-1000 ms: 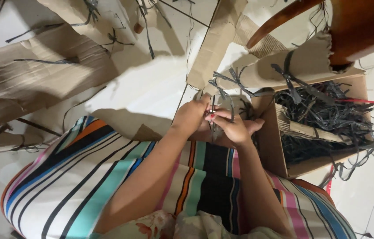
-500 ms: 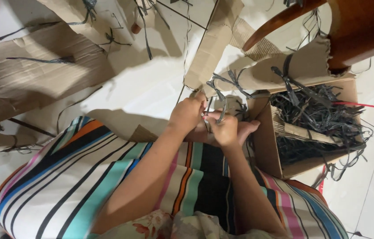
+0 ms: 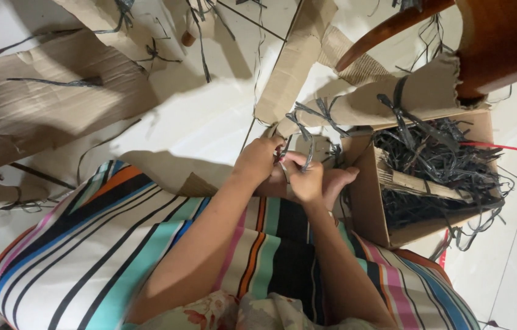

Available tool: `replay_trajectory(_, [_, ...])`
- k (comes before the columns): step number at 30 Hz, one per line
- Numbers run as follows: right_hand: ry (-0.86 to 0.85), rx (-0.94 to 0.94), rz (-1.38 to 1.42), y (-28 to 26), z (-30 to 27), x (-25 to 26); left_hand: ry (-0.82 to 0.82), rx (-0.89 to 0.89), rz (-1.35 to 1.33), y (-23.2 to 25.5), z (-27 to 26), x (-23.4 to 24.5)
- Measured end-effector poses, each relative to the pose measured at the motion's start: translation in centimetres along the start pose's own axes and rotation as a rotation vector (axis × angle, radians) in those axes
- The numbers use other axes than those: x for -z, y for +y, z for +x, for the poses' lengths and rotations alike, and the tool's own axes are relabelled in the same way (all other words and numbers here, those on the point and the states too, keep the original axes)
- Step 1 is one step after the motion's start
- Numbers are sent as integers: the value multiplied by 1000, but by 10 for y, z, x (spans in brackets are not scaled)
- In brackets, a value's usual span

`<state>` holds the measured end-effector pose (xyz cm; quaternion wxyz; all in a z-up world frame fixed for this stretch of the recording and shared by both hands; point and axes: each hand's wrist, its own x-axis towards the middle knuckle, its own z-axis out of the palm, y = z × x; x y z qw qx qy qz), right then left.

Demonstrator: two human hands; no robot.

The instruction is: Wrapping a wooden chair leg with protective cardboard and securing it with plastic ties

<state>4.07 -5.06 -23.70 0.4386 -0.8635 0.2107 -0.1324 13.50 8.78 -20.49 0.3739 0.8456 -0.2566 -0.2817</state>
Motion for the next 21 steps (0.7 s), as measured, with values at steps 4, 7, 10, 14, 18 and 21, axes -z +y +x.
replay_trajectory(4, [31, -62, 31, -8, -2, -2, 3, 38, -18, -2, 2, -4])
replay_trajectory(7, [36, -74, 50, -2, -1, -4, 28, 84, 24, -3, 2, -5])
replay_trajectory(10, [42, -82, 89, 2, -2, -8, 37, 97, -16, -8, 5, -6])
replay_trajectory(14, [-39, -51, 139, 8, -3, -7, 147, 129, -110, -15, 10, -1])
replay_trajectory(18, [-73, -31, 163, 22, -3, -9, 205, 110, -181, -23, 15, -7])
replay_trajectory(21, [-67, -110, 287, 36, 1, -11, 219, 124, -245, -26, 16, -10])
